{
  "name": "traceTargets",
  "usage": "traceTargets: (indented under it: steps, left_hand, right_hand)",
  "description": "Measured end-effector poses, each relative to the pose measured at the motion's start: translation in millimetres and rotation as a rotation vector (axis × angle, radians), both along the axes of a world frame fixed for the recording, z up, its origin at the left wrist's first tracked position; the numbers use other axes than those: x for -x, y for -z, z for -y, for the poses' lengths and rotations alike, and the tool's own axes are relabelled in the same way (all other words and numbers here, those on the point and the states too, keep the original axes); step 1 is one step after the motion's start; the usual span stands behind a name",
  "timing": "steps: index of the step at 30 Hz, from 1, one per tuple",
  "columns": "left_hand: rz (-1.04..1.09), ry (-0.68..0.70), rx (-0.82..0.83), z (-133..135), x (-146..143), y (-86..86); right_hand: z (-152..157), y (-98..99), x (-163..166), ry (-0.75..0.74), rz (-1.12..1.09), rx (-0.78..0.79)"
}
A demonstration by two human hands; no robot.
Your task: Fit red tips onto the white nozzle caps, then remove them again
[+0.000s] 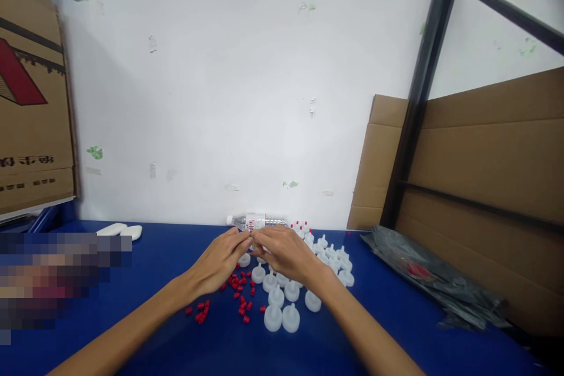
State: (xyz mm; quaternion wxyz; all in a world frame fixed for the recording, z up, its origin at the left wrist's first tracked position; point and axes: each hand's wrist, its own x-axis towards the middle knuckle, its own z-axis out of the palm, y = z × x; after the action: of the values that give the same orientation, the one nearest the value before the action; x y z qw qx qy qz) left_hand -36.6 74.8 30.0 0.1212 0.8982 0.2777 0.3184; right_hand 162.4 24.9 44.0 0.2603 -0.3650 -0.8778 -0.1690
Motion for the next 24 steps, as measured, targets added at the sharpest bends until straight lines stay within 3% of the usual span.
traceTargets:
  steps: [7, 10, 11, 15, 17, 20, 24]
  left_hand:
    - [0.267, 0.124, 0.411, -7.1, -6.2, 1.1]
    - [0.407, 0.175, 0.555, -9.5, -1.8, -0.6]
    - [0.445, 0.175, 0.562, -11.2, 0.9, -1.9]
    - [0.489, 0.036, 0.493, -25.3, 11.0, -3.7]
    - [0.366, -0.103, 0.416, -32.9, 13.7, -0.3]
    - [0.142, -0.306, 0.245, -38.3, 16.1, 7.2]
    - [-0.002, -0.370, 0.076, -36.2, 18.7, 12.4]
  right_hand:
    - [-13.8, 1.2, -1.9, -0.072, 0.051, -0.067]
    - [-20.2, -1.1, -25.9, 0.068, 0.018, -0.038]
    - [-22.0, -1.6, -39.8, 0.207, -0.071, -0.009]
    - [-26.4, 1.0, -104.0, 0.503, -0.244, -0.009]
    - [-28.3, 6.3, -127.7, 0.631, -0.303, 0.013]
    - [-32.3, 18.0, -145.1, 0.742, -0.326, 0.100]
    - [-37.0, 33.6, -151.7, 0.806, -0.280, 0.274]
